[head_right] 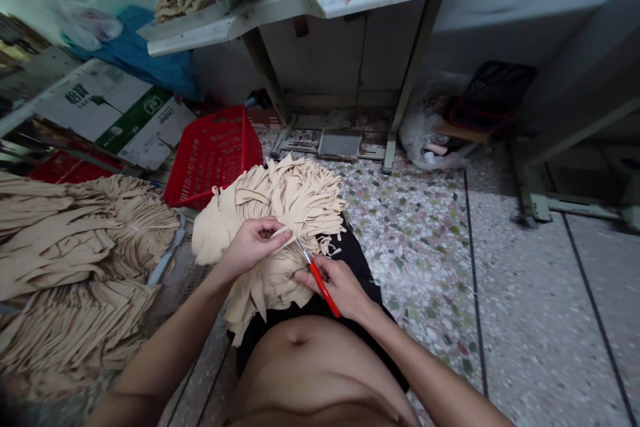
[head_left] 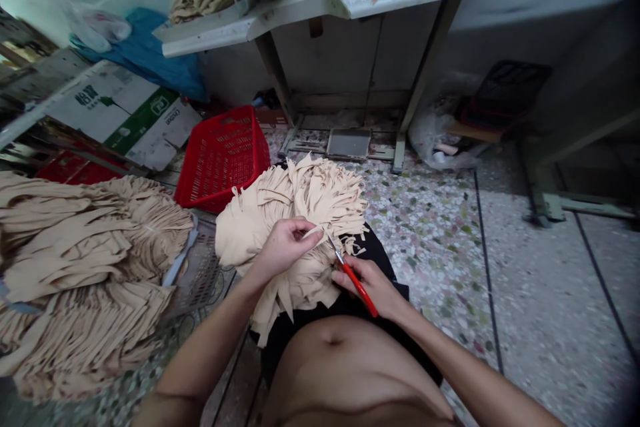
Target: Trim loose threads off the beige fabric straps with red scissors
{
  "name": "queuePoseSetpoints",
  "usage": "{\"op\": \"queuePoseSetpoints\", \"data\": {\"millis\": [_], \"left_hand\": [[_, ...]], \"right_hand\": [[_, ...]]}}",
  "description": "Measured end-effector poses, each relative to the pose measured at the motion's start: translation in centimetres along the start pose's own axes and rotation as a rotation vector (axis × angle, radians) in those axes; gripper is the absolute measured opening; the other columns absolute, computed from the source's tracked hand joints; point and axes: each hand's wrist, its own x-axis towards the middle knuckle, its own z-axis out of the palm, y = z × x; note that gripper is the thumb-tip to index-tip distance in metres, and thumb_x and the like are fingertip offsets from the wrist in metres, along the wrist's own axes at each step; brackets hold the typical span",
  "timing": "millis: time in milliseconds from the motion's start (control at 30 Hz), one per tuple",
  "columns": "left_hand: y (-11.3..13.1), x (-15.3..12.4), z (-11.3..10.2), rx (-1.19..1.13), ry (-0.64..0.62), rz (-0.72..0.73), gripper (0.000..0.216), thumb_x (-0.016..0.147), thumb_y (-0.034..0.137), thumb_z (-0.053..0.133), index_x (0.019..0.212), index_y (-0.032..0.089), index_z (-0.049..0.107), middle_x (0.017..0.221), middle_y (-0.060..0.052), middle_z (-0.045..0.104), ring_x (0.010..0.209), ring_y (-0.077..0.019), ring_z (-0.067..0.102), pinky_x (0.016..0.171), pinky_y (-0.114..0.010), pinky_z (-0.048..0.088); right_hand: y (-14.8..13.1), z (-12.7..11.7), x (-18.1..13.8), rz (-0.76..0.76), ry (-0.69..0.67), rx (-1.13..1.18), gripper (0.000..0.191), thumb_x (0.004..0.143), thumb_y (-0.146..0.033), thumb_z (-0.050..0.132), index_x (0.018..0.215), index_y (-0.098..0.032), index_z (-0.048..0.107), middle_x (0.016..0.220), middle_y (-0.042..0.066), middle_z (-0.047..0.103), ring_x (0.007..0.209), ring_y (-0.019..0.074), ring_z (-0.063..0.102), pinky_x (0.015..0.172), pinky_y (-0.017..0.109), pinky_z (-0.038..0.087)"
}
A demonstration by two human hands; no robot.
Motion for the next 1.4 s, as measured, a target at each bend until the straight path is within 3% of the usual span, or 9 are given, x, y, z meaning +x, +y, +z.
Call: {"op": "queuePoseSetpoints", "data": {"millis": [300, 367, 500, 700, 833, 967, 1033, 1167, 1400], "left_hand": [[0.4, -0.7, -0.7, -0.028, -0.022, -0.007, 0.024, 0.089, 0.035, 0.072, 0.085, 0.012, 0.076, 0.082, -0.005, 0.068, 0.075, -0.0148, 0.060, 0.069, -0.024, 0.044], [0.6, -1.5, -1.9, -0.042, -0.198, 0.017, 0.022, 0.090, 0.035, 0.073, 0.087, 0.013, 0.077, 0.084, -0.006, 0.070, 0.078, -0.0155, 0.063, 0.072, -0.025, 0.046], [-1.7, -3.2, -3.9, -0.011, -0.835, -0.021, 0.022, 0.088, 0.037, 0.076, 0.096, 0.017, 0.081, 0.087, -0.007, 0.073, 0.080, -0.0164, 0.066, 0.073, -0.024, 0.049], [-6.8, -5.3, -3.7, -0.071, -1.016, -0.255, 0.049, 0.076, 0.050, 0.085, 0.116, 0.022, 0.077, 0.087, -0.005, 0.074, 0.076, -0.0161, 0.067, 0.070, -0.024, 0.052], [-4.9, -4.6, -5.3, -0.174, -0.784, -0.341, 0.044, 0.083, 0.052, 0.079, 0.107, 0.015, 0.076, 0.083, -0.009, 0.075, 0.067, -0.0162, 0.068, 0.060, -0.024, 0.053], [-3.1, -1.4, -6.4, -0.077, -0.090, -0.161, 0.036, 0.090, 0.048, 0.070, 0.094, 0.013, 0.070, 0.075, -0.005, 0.070, 0.063, -0.0130, 0.062, 0.057, -0.022, 0.048], [-3.5, 0.5, -5.9, -0.009, 0.093, -0.048, 0.035, 0.088, 0.046, 0.072, 0.095, 0.012, 0.070, 0.083, -0.006, 0.069, 0.071, -0.0135, 0.062, 0.063, -0.022, 0.049], [-5.4, 3.3, -3.9, -0.012, 0.139, -0.057, 0.047, 0.084, 0.046, 0.075, 0.114, 0.011, 0.065, 0.081, -0.002, 0.062, 0.065, -0.0114, 0.056, 0.059, -0.022, 0.044], [-5.4, 4.5, -3.3, -0.304, 0.147, -0.141, 0.047, 0.066, 0.044, 0.090, 0.087, 0.014, 0.062, 0.075, 0.002, 0.059, 0.062, -0.0076, 0.052, 0.057, -0.019, 0.039]], "right_hand": [[1.7, 0.9, -0.3, 0.119, 0.083, 0.252, 0.052, 0.084, -0.060, 0.076, 0.066, -0.021, 0.046, 0.054, -0.006, 0.044, 0.048, 0.0098, 0.039, 0.045, 0.023, 0.028], [2.1, 0.8, -0.6, 0.137, 0.077, 0.327, 0.051, 0.086, -0.063, 0.072, 0.069, -0.022, 0.047, 0.053, -0.006, 0.047, 0.046, 0.0102, 0.042, 0.045, 0.023, 0.029], [2.2, -0.2, -1.0, 0.134, 0.112, 0.389, 0.051, 0.091, -0.068, 0.063, 0.074, -0.022, 0.050, 0.056, -0.003, 0.053, 0.048, 0.0129, 0.047, 0.047, 0.025, 0.034], [0.3, -1.9, 0.0, 0.013, 0.157, 0.375, 0.052, 0.103, -0.062, 0.045, 0.074, -0.021, 0.056, 0.069, 0.002, 0.059, 0.062, 0.0166, 0.053, 0.059, 0.029, 0.040], [-0.4, -2.1, 1.0, -0.027, 0.152, 0.269, 0.051, 0.100, -0.062, 0.052, 0.069, -0.021, 0.054, 0.064, 0.001, 0.057, 0.063, 0.0175, 0.054, 0.064, 0.031, 0.043], [-0.6, -1.8, 1.6, -0.022, 0.133, 0.217, 0.052, 0.099, -0.066, 0.051, 0.070, -0.022, 0.053, 0.064, 0.001, 0.057, 0.062, 0.0180, 0.054, 0.062, 0.031, 0.044], [-0.6, -1.6, 1.7, 0.003, 0.119, 0.218, 0.052, 0.097, -0.067, 0.053, 0.072, -0.022, 0.053, 0.063, 0.000, 0.057, 0.061, 0.0181, 0.054, 0.060, 0.031, 0.044], [-0.3, -1.1, 1.4, 0.010, 0.087, 0.243, 0.047, 0.097, -0.062, 0.058, 0.074, -0.021, 0.054, 0.064, 0.000, 0.058, 0.061, 0.0175, 0.054, 0.061, 0.030, 0.043], [0.8, -0.9, 0.7, 0.058, 0.089, 0.251, 0.047, 0.097, -0.061, 0.058, 0.074, -0.021, 0.054, 0.064, -0.001, 0.058, 0.061, 0.0169, 0.054, 0.062, 0.029, 0.043]]}}
